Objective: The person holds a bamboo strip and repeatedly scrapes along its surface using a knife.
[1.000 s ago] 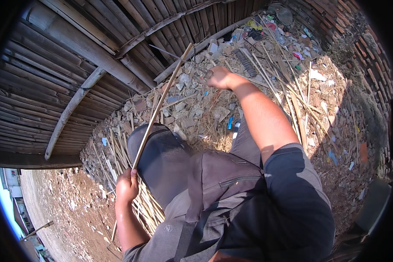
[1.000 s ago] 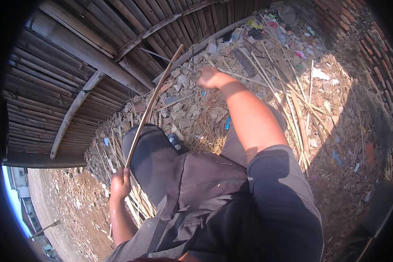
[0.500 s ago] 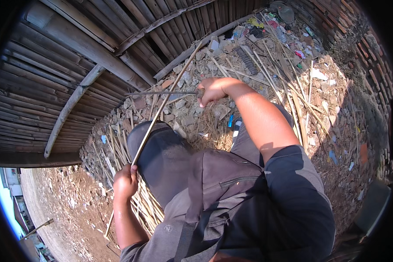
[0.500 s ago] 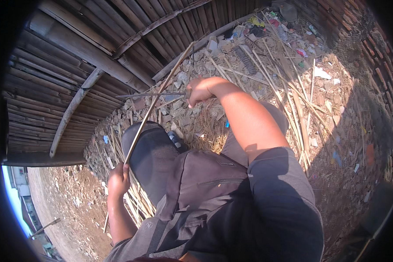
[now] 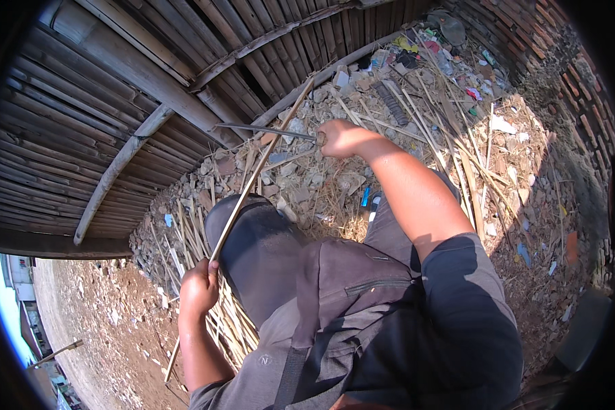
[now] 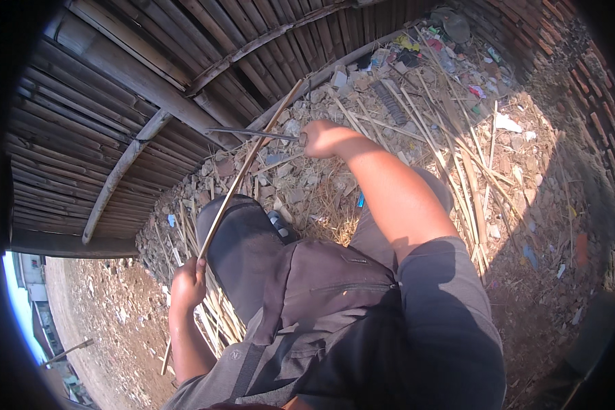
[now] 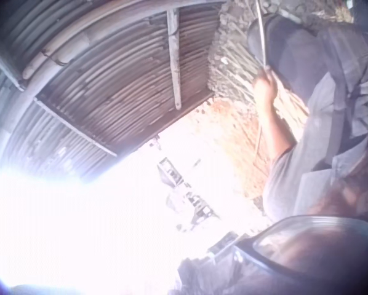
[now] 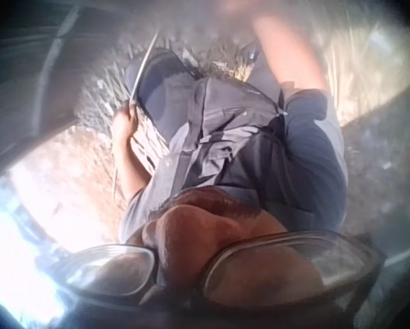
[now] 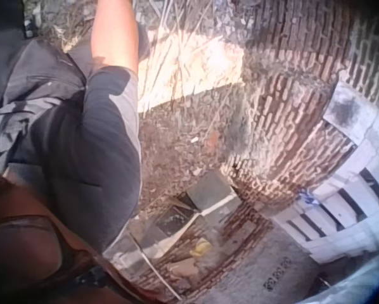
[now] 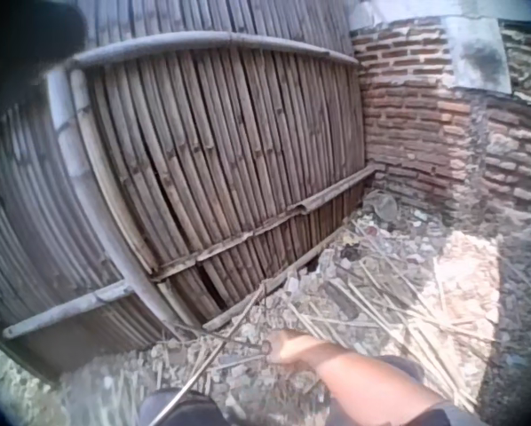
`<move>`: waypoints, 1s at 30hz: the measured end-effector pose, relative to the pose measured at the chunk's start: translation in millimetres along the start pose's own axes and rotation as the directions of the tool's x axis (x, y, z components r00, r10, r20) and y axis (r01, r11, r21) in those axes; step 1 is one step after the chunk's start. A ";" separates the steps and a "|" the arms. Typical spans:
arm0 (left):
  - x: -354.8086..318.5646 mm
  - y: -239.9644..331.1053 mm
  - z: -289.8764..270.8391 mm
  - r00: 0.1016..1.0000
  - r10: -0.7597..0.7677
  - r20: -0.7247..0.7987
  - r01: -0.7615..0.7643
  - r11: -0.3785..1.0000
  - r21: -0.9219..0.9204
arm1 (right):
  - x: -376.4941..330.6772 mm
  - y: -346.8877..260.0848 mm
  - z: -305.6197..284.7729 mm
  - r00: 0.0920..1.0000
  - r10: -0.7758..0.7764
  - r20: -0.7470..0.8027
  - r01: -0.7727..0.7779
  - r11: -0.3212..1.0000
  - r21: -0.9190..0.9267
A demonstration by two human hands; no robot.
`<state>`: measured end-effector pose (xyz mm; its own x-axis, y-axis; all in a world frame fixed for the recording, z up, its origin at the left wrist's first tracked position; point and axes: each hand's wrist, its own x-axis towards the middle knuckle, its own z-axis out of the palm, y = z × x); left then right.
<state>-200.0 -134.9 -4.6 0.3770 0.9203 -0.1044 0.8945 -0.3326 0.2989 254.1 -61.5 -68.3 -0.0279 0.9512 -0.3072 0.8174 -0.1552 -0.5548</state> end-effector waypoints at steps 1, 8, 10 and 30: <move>-0.5 -0.2 1.7 1.000 -0.002 0.008 0.002 1.000 0.004 | -7.2 -9.3 -0.1 0.999 0.020 -0.025 -0.019 1.000 0.012; -5.8 -5.6 7.9 0.998 0.038 -0.041 -0.037 0.999 0.018 | -11.3 -40.7 3.0 0.998 -0.059 0.030 0.062 0.994 -0.086; -2.1 -6.7 6.7 0.997 0.049 -0.057 -0.049 0.999 0.012 | -1.7 -13.7 -5.7 0.994 0.013 0.105 -0.018 0.999 0.048; -6.5 -2.2 -9.8 1.000 0.008 0.024 -0.010 0.997 0.080 | -7.6 -12.4 -4.6 0.976 0.124 -0.181 -0.119 0.992 0.035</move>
<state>-206.8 -138.2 4.8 0.3896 0.9125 -0.1251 0.9072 -0.3567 0.2232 246.8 -65.5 -55.5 0.1783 0.9571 -0.2282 0.7945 -0.2769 -0.5405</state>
